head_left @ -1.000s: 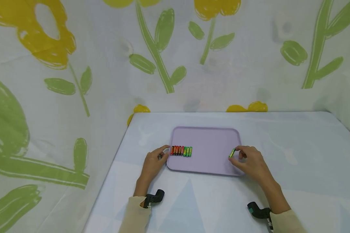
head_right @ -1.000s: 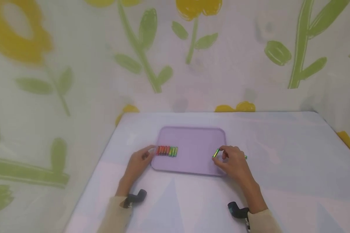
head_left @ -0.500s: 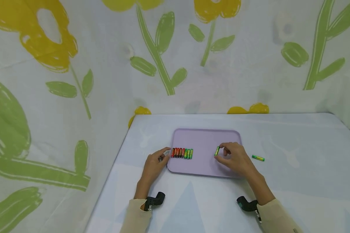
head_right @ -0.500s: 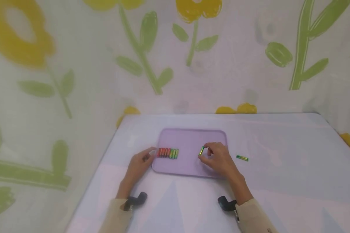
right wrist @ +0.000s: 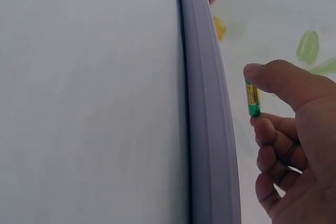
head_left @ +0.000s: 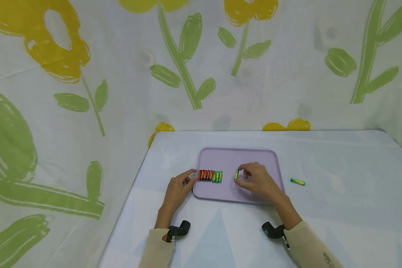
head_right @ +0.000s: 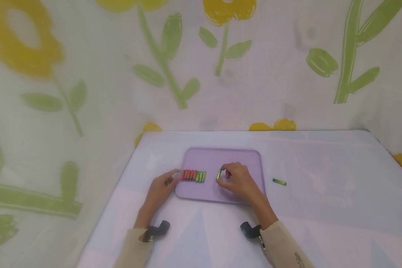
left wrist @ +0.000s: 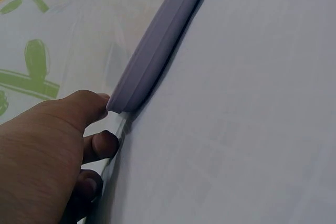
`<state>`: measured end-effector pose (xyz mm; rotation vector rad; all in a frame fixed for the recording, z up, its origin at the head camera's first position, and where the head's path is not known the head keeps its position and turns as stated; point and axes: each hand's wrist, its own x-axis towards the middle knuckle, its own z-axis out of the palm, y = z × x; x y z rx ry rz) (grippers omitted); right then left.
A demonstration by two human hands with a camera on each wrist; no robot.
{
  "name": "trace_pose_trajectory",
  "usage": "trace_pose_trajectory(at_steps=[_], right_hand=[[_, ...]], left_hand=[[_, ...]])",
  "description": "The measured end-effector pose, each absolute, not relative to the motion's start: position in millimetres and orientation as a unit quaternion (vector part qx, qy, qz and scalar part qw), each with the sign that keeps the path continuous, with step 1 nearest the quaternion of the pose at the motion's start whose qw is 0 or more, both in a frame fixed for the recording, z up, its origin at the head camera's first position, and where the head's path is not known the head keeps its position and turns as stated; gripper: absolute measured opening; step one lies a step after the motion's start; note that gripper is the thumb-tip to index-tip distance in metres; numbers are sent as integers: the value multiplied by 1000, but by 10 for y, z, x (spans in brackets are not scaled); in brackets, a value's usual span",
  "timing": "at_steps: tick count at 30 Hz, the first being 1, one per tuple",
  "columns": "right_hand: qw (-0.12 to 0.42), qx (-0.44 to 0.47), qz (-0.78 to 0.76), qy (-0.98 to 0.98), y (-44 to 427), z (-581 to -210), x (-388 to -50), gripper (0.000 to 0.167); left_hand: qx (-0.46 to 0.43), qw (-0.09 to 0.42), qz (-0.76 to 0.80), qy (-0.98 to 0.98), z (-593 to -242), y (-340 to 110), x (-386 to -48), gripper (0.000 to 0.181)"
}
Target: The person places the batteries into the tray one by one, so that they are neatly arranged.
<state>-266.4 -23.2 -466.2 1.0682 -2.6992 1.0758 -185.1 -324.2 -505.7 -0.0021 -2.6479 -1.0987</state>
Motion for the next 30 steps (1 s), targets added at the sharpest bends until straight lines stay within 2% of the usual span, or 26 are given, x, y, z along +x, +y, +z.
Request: trace_pose_trajectory(at_steps=[18, 30], right_hand=[[-12, 366, 344, -864, -493, -4726, -2748, 33], [-31, 371, 331, -867, -569, -4780, -2775, 36]], left_hand=[[10, 121, -379, -917, -5079, -3234, -1884, 31], [5, 128, -383, -915, -5091, -3250, -1884, 31]])
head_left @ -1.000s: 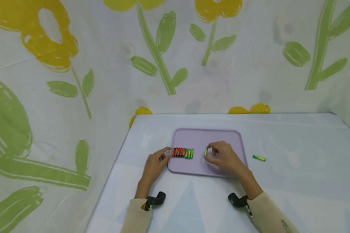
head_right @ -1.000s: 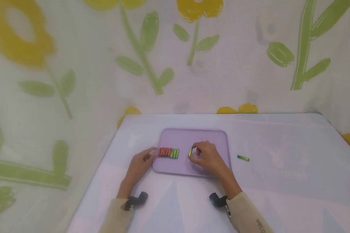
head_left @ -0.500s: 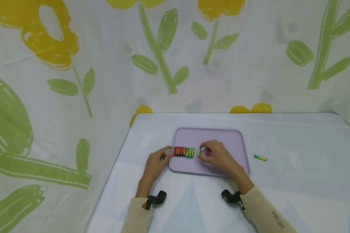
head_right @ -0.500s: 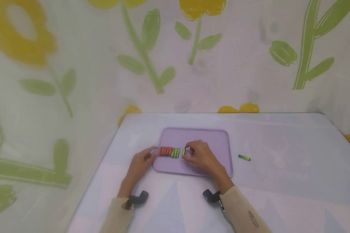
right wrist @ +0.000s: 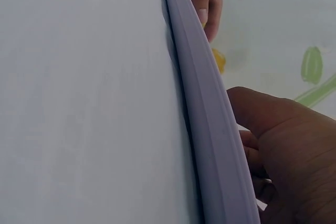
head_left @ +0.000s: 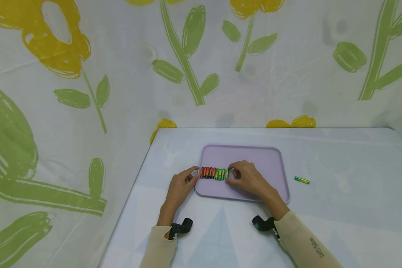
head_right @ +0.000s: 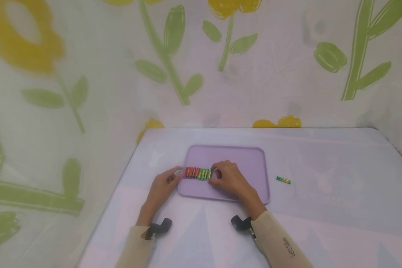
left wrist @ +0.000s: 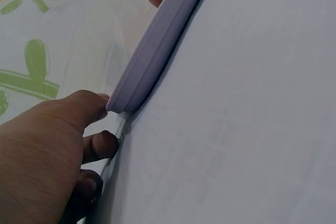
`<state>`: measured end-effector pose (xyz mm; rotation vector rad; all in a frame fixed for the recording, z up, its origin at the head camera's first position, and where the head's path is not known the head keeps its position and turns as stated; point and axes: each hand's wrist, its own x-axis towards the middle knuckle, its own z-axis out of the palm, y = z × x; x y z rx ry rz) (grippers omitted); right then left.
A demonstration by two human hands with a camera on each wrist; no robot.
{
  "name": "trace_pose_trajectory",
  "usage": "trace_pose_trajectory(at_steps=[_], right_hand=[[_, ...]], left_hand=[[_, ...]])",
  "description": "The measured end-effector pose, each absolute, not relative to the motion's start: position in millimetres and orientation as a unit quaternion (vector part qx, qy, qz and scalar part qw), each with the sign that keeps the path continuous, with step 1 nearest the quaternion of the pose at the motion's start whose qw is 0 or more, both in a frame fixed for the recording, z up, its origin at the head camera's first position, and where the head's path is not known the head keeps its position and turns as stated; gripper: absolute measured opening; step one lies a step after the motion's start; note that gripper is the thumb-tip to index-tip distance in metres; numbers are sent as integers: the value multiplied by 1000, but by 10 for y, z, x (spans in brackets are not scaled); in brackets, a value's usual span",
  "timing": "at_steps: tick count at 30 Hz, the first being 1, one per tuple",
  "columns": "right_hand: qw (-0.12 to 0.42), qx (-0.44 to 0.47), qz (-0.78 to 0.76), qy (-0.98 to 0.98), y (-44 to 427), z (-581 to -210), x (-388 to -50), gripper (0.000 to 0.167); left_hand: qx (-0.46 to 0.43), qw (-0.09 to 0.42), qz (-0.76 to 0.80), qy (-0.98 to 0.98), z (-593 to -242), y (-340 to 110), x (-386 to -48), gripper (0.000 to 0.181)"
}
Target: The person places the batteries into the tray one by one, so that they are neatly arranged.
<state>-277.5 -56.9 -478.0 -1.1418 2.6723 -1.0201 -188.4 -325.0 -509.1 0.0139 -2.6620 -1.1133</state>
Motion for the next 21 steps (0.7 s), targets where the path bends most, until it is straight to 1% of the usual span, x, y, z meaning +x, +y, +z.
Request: trace_pose_trajectory(at_steps=[6, 9, 15, 21], right_hand=[[44, -361, -324, 873, -565, -4791, -2764, 38], [39, -353, -317, 879, -553, -4751, -2736, 40], [-3, -323, -316, 892, -425, -4643, -2668, 39], [-46, -278, -319, 905, -172, -4592, -2606, 34]], left_hand=[[3, 125, -384, -915, -5083, -3249, -1875, 31], [9, 123, -384, -915, -5065, -3250, -1866, 31], [20, 118, -386, -915, -5045, -3245, -1862, 30], [14, 119, -387, -914, -5027, -3231, -1867, 31]])
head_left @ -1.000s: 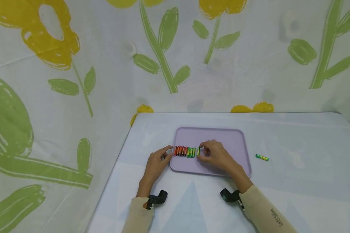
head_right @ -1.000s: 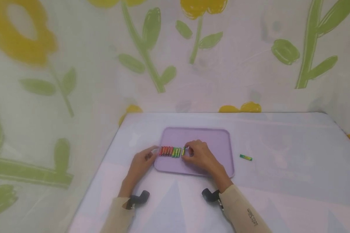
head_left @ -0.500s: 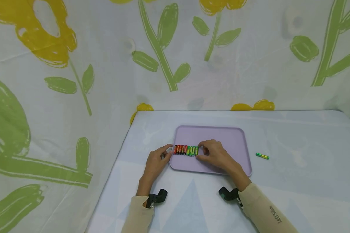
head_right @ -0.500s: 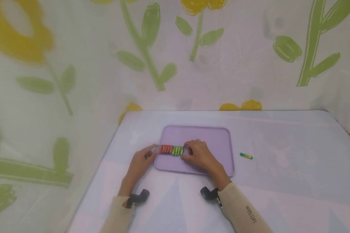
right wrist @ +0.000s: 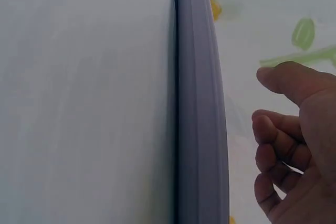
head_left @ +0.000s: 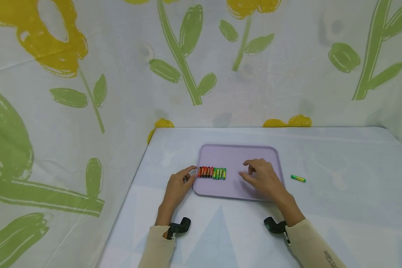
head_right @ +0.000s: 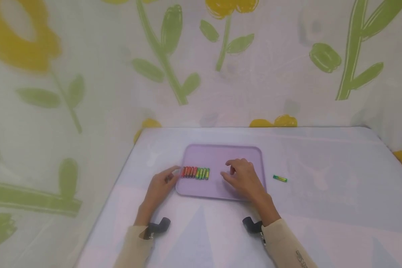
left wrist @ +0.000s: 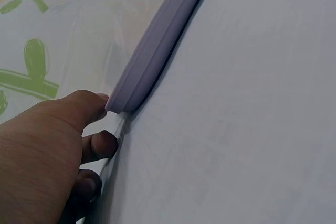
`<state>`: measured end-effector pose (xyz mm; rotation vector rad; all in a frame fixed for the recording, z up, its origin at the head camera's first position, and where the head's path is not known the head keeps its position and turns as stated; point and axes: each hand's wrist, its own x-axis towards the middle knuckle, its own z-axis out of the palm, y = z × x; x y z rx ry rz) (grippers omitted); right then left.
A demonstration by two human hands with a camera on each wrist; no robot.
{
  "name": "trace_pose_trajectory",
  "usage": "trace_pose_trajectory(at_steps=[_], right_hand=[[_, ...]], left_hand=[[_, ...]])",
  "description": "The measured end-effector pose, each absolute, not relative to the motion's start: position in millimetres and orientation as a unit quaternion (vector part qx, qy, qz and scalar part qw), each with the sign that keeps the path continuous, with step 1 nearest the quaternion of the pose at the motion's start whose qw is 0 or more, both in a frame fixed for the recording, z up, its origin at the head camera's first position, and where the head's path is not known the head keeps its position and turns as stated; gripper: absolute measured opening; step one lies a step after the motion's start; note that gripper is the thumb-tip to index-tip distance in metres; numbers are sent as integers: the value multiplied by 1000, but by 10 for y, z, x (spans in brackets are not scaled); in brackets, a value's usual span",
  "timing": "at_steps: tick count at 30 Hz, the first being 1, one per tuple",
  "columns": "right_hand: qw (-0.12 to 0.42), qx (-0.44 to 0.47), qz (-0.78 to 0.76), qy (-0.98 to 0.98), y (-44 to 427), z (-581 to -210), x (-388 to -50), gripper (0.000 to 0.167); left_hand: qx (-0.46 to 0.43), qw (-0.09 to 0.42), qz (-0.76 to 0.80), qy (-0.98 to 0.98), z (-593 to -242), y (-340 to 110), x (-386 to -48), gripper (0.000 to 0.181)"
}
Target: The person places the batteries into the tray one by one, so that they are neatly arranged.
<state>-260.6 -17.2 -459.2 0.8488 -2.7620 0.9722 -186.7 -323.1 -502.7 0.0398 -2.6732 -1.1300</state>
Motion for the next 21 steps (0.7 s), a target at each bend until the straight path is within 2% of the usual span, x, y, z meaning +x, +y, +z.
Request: trace_pose_trajectory(at_steps=[16, 21], right_hand=[[146, 171, 309, -924, 430, -4578, -2484, 27], [150, 119, 312, -931, 630, -4601, -2437, 27]], left_hand=[[12, 123, -385, -915, -5040, -3217, -1868, 30], [7, 122, -385, -915, -5036, -3236, -1887, 30]])
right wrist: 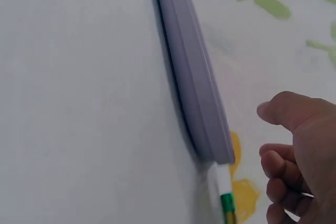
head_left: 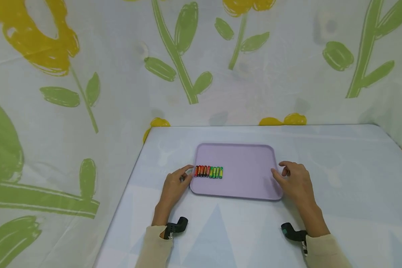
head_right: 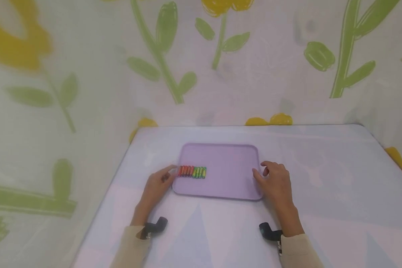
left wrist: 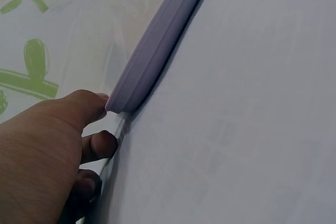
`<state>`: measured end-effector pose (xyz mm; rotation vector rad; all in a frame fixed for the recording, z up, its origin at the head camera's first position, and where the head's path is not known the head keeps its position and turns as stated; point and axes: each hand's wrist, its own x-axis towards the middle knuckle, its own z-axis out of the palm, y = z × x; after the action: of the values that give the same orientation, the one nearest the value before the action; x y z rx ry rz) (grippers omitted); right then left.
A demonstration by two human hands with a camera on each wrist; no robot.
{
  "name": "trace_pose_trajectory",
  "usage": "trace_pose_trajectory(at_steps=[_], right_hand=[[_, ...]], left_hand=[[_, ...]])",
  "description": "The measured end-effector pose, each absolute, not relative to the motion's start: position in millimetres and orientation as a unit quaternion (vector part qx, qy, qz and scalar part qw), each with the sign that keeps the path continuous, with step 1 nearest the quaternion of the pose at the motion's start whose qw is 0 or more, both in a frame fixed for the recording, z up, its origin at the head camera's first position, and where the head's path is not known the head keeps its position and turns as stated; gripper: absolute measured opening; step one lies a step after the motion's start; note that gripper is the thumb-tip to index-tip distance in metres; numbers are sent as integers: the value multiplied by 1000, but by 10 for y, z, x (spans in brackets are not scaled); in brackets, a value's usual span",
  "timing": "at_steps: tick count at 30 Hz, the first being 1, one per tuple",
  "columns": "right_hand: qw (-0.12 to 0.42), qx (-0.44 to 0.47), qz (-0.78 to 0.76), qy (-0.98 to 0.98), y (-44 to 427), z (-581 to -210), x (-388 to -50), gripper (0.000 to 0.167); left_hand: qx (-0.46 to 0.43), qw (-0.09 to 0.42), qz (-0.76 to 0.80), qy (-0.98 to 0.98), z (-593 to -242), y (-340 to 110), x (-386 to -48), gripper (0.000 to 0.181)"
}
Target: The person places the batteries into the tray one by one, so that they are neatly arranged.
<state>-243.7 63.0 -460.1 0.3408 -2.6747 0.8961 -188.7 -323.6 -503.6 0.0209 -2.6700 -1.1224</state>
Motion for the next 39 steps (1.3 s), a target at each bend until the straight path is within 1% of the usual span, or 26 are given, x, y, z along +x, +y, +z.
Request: trace_pose_trajectory(at_steps=[3, 7, 12, 15, 20, 23, 26, 31, 34, 36, 39], right_hand=[[150, 89, 313, -934, 741, -4639, -2406, 29], [147, 72, 313, -936, 864, -4666, -2388, 29], [131, 64, 316, -938, 975, -4686, -2367, 30], [132, 67, 314, -938, 1010, -4709, -2367, 29], [168, 65, 291, -940, 1038, -4746, -2375, 20], [172, 58, 284, -942, 1055, -4759, -2376, 13], [159, 45, 286, -944, 1065, -4768, -2372, 14], [133, 22, 295, -946, 1064, -4763, -2367, 25], [112, 31, 308, -944, 1076, -4751, -2377, 30], [83, 53, 316, -944, 1104, -4732, -2390, 33], [22, 98, 322, -941, 1198, -4700, -2420, 42]], left_hand=[[5, 126, -383, -915, -5035, -3243, -1895, 30], [10, 125, -385, -914, -5039, -3242, -1895, 30], [5, 127, -386, -914, -5053, -3241, -1887, 31], [8, 125, -388, -913, -5052, -3243, -1883, 31], [14, 116, -393, -912, -5040, -3242, -1885, 31], [18, 111, -392, -913, -5042, -3245, -1892, 31], [20, 108, -391, -914, -5046, -3253, -1900, 31], [25, 101, -392, -914, -5041, -3264, -1905, 31], [26, 98, -394, -914, -5033, -3261, -1900, 30], [26, 97, -394, -914, -5026, -3255, -1895, 31], [21, 102, -391, -914, -5012, -3242, -1894, 31]])
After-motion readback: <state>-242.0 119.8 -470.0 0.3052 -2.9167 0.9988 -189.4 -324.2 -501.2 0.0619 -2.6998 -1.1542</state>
